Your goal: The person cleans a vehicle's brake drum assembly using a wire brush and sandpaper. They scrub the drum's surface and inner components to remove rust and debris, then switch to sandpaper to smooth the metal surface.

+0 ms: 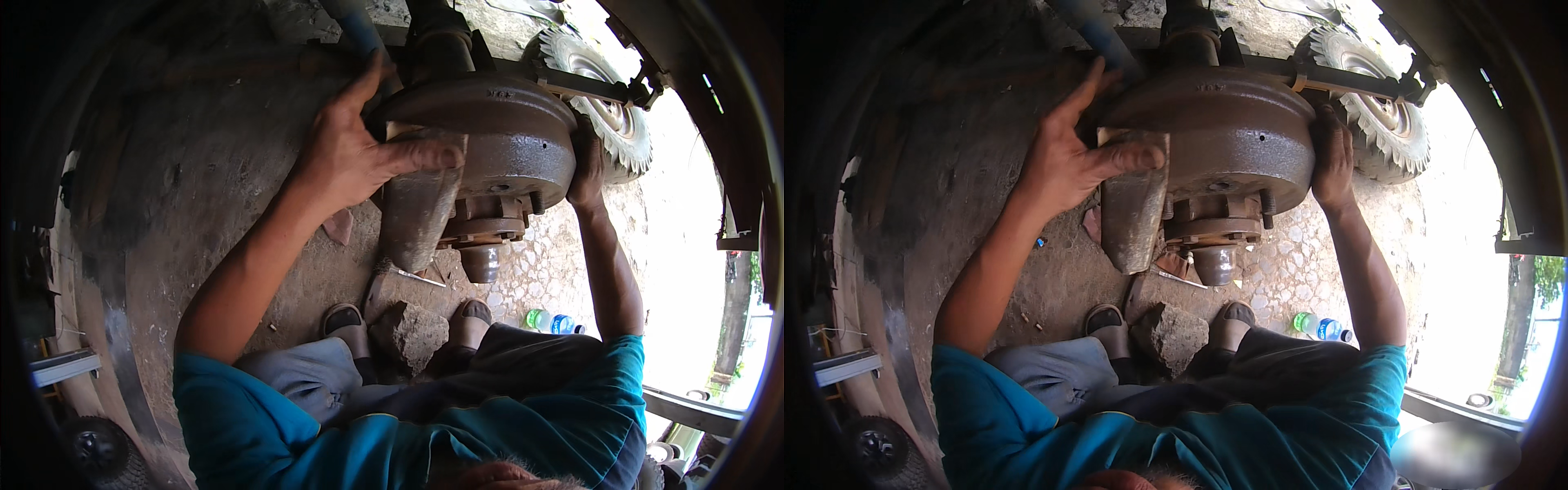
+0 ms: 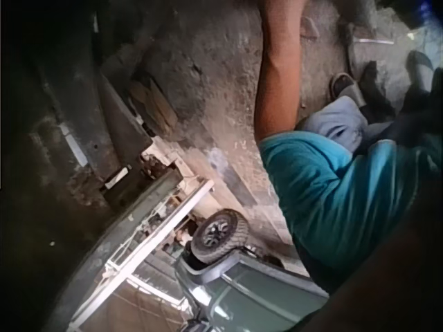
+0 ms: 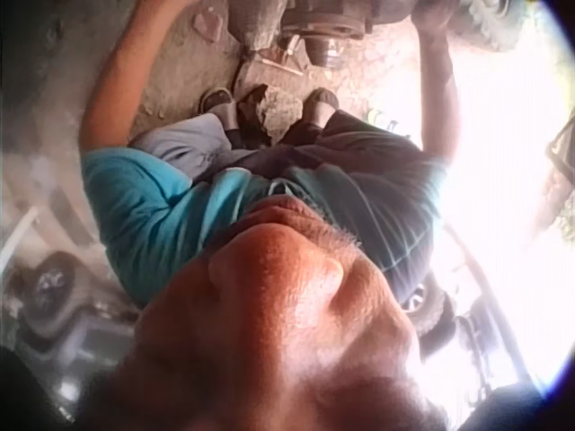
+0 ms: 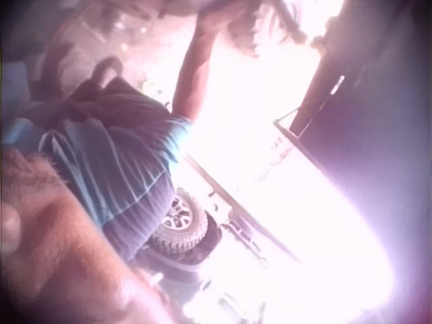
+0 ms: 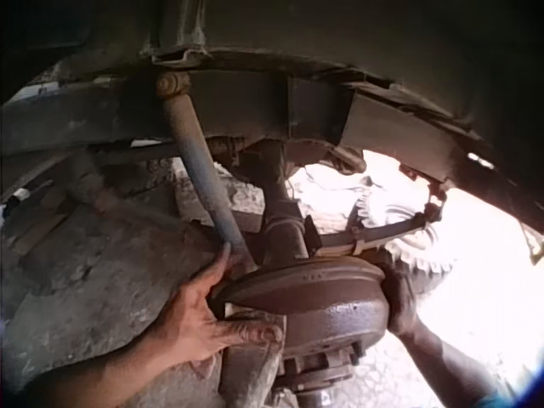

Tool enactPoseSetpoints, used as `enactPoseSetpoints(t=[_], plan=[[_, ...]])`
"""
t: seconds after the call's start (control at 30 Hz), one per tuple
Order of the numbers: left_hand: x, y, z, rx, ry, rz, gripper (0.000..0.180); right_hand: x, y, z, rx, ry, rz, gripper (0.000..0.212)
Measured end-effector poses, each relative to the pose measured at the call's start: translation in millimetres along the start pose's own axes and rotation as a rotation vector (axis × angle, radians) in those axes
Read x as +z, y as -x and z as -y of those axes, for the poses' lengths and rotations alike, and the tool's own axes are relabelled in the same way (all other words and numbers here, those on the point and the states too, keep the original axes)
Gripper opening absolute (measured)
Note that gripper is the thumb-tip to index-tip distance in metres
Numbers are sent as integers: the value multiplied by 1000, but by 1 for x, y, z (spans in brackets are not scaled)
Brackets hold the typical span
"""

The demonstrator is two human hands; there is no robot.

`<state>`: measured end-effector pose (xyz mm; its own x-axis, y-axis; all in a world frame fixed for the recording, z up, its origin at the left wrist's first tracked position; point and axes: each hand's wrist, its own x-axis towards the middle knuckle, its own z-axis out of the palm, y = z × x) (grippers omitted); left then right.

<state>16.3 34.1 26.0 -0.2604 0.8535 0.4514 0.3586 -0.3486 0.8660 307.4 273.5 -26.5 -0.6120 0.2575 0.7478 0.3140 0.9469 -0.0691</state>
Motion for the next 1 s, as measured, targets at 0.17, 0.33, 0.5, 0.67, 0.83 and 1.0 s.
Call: enactPoseSetpoints(t=[0.17, 0.33, 0.5, 0.67, 0.83, 1.0], plan=[[-12, 16, 11, -20, 28, -9, 100, 3, -1, 3, 53, -88, -6, 42], [5, -15, 0, 69, -236, -35, 106, 0, -2, 2, 3, 47, 14, 42], [-9, 18, 4, -185, 187, 3, 105, 2, -4, 13, 21, -1, -34, 41], [14, -24, -16, 21, -91, 4, 123, 1, -4, 12, 31, 36, -16, 41], [-2, 12, 6, -83, 80, -50, 111, 3, -5, 15, 65, -35, -11, 42], [7, -4, -20, -42, -69, 25, 112, -1, -7, 16, 8, 77, -31, 40]])
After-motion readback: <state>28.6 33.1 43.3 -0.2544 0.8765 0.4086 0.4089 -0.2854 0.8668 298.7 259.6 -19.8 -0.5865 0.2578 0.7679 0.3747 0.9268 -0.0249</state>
